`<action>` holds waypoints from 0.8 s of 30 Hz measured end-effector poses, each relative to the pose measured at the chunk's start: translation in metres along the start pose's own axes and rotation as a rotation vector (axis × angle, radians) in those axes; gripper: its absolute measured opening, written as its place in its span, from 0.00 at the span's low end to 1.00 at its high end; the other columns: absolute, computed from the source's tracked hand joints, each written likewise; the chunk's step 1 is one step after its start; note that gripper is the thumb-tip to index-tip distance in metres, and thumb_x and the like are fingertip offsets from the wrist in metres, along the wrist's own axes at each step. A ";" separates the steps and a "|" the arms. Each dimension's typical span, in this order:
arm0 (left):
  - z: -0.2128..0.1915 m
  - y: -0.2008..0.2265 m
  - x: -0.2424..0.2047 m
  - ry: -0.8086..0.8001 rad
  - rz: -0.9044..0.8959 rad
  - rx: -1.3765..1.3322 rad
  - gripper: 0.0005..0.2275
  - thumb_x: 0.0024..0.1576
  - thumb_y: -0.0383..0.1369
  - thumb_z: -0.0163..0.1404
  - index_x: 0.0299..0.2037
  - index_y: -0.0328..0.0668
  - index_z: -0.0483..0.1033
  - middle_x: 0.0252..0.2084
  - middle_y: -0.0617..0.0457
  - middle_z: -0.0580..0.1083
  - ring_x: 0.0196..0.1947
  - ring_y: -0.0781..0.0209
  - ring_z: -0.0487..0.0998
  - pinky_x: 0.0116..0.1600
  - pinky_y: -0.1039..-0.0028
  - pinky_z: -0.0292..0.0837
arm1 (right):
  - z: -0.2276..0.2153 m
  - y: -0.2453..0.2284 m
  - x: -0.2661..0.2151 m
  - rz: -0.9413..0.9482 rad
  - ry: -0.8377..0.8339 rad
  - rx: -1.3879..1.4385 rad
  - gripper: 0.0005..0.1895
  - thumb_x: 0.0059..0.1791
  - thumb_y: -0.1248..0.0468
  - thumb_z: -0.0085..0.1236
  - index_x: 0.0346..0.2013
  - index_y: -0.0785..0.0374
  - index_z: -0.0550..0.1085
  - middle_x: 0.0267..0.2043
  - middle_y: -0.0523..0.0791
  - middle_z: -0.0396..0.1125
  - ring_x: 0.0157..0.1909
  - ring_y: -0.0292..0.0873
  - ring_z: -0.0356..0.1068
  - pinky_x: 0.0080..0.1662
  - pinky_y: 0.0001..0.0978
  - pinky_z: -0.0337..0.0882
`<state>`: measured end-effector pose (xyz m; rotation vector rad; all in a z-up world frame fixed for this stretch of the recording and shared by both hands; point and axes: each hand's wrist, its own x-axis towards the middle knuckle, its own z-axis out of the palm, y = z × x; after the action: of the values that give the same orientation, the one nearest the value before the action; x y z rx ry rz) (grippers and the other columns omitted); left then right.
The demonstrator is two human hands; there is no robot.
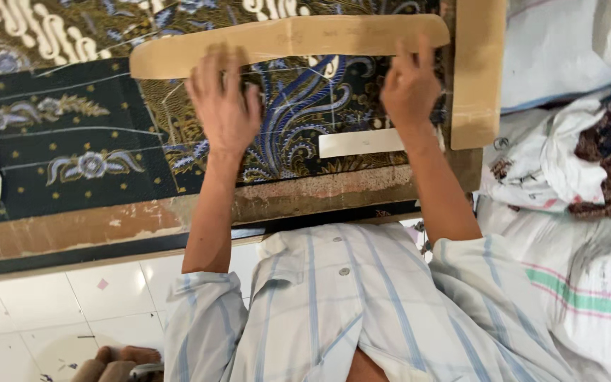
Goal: The person places and adjusts several cardboard pattern pieces on a large piece of patterned fabric laid out on a table. They smooth the patterns and reposition them multiple times to align with the fabric design.
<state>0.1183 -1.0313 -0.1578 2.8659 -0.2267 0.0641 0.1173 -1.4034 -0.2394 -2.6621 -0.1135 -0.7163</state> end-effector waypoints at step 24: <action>0.004 0.065 0.021 -0.155 0.053 0.133 0.30 0.68 0.54 0.41 0.78 0.52 0.58 0.79 0.40 0.47 0.79 0.40 0.40 0.75 0.35 0.30 | -0.009 -0.045 -0.004 -0.010 -0.185 -0.043 0.25 0.55 0.65 0.55 0.68 0.63 0.71 0.74 0.53 0.57 0.20 0.39 0.63 0.23 0.31 0.63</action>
<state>0.1283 -1.0976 -0.1436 3.0001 -0.3406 -0.1391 0.1017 -1.3649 -0.2195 -2.7667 -0.1631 -0.4786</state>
